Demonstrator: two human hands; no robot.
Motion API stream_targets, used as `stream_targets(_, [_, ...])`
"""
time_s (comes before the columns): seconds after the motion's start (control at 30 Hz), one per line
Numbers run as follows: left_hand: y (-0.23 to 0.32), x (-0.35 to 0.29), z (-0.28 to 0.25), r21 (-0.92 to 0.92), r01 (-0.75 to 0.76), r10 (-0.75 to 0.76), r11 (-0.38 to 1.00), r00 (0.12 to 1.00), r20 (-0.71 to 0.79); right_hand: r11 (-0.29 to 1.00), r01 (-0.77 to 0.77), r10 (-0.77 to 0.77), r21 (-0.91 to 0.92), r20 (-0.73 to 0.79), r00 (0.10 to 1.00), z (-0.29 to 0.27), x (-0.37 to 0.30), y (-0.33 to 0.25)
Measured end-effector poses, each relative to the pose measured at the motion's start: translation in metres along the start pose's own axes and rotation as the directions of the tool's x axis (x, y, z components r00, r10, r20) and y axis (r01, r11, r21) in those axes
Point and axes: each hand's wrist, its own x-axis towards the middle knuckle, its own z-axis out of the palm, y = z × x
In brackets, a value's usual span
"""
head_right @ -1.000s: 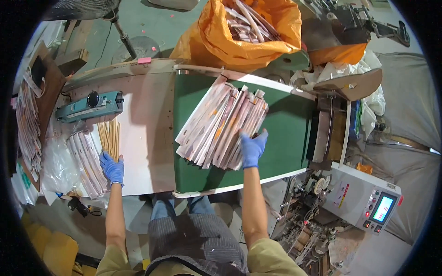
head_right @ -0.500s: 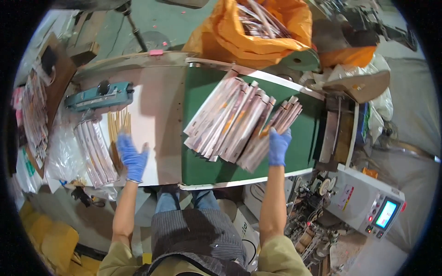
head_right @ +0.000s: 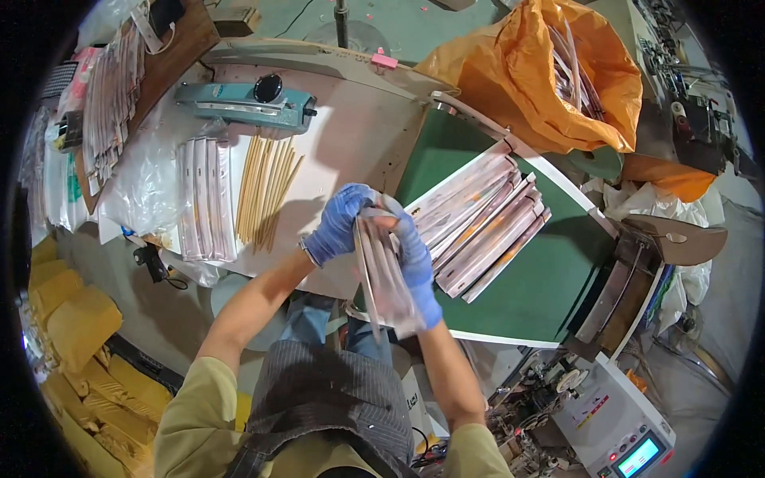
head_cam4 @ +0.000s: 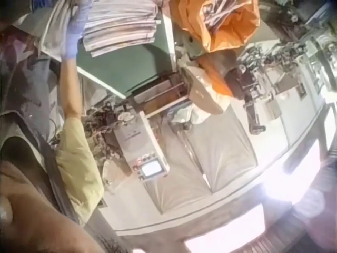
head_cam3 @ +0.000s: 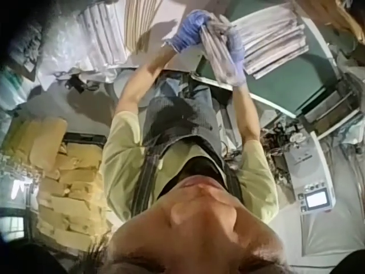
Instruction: Bundling and machine-packaging sticks in a factory setting.
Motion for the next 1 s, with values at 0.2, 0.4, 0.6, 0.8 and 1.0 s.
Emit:
stream_targets(0.2, [-0.021, -0.027, 0.031, -0.36, 0.309, -0.283, 0.88, 0.951, 0.126, 0.573, 0.698, -0.68, -0.43, 0.225, 0.697, -0.016, 0.057, 0.06])
stream_targets(0.4, [0.004, -0.015, 0.005, -0.064, 0.11, -0.114, 0.992, 0.992, -0.052, 0.32, 0.658, -0.811, -0.681, 0.163, 0.562, 0.016, 0.02, 0.024])
stream_targets(0.6, [-0.007, -0.028, 0.005, -0.12, 0.247, -0.253, 0.961, 0.967, -0.037, 0.559, 0.634, -0.691, -0.535, 0.121, 0.712, 0.002, 0.006, 0.028])
stream_targets(0.8, [-0.027, -0.03, 0.02, -0.333, 0.149, -0.128, 0.931, 0.988, 0.085, 0.628, 0.637, -0.553, -0.446, 0.32, 0.769, -0.006, 0.016, 0.05])
stream_targets(1.0, [-0.002, -0.017, 0.005, -0.485, 0.307, -0.198, 0.819, 0.944, 0.263, 0.224, 0.729, -0.609, -0.647, 0.491, 0.623, -0.026, 0.056, 0.051])
